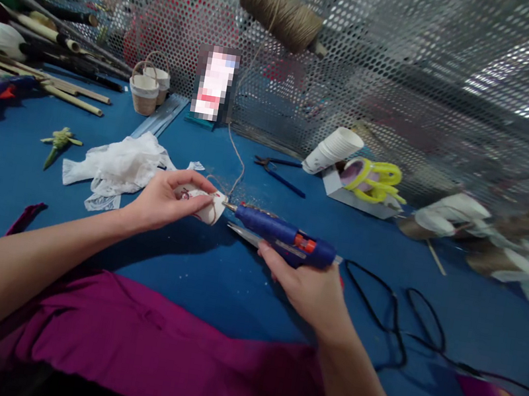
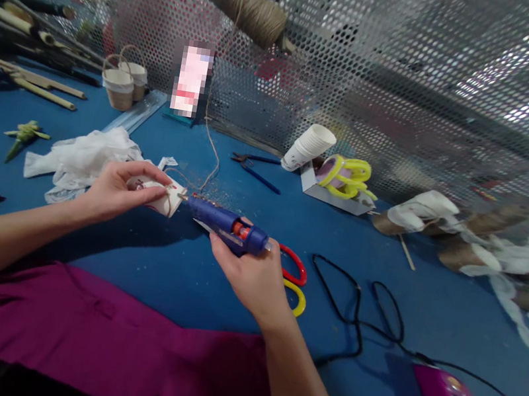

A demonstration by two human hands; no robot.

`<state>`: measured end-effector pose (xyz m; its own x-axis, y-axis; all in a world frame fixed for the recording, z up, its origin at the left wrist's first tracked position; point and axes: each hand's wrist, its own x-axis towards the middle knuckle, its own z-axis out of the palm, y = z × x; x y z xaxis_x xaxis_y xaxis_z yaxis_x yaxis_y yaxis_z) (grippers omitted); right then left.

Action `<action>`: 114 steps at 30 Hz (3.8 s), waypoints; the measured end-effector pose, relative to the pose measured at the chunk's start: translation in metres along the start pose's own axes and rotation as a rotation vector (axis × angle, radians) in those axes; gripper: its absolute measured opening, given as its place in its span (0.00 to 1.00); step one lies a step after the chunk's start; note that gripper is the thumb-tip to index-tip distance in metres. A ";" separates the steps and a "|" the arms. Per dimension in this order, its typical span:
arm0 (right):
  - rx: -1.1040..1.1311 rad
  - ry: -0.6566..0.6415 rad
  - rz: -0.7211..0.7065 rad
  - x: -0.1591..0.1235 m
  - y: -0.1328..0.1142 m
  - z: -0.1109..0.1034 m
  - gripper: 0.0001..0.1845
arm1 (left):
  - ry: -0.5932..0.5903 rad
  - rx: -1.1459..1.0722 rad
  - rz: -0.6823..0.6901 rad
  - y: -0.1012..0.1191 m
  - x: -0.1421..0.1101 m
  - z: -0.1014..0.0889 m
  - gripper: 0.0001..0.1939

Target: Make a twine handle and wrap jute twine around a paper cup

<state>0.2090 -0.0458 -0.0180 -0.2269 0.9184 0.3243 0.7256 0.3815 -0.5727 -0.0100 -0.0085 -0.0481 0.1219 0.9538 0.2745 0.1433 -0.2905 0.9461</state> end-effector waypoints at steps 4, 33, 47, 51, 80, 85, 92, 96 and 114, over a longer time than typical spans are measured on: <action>-0.002 0.007 -0.002 0.000 0.000 0.000 0.09 | 0.007 -0.020 -0.020 0.002 0.000 0.000 0.09; 0.020 -0.062 -0.009 0.000 0.000 0.002 0.06 | 0.012 -0.288 -0.310 -0.011 0.007 -0.001 0.16; -0.015 -0.003 0.004 0.000 0.002 0.000 0.09 | 0.013 -0.162 -0.155 -0.001 0.002 0.003 0.10; -0.053 -0.012 -0.009 -0.002 0.008 -0.001 0.10 | 0.023 -0.149 -0.125 0.000 0.000 0.002 0.09; 0.291 -0.053 0.278 0.002 -0.001 -0.001 0.12 | 0.018 -0.153 -0.127 -0.004 0.000 0.001 0.10; 0.535 0.011 0.335 0.007 0.020 0.004 0.16 | 0.020 -0.129 -0.135 -0.002 0.000 0.003 0.10; 0.346 0.182 0.480 0.022 0.053 0.008 0.21 | 0.016 -0.152 -0.168 -0.005 -0.002 0.005 0.11; 0.237 0.212 0.505 0.034 0.066 0.009 0.18 | 0.008 -0.187 -0.183 -0.011 -0.002 0.006 0.12; -0.199 0.137 0.364 0.037 0.043 0.009 0.15 | -0.117 0.060 0.157 0.002 -0.021 0.012 0.08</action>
<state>0.2262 0.0060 -0.0370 0.1451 0.9617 0.2325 0.8564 -0.0044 -0.5163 -0.0009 -0.0297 -0.0543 0.2599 0.8820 0.3930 0.1709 -0.4426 0.8803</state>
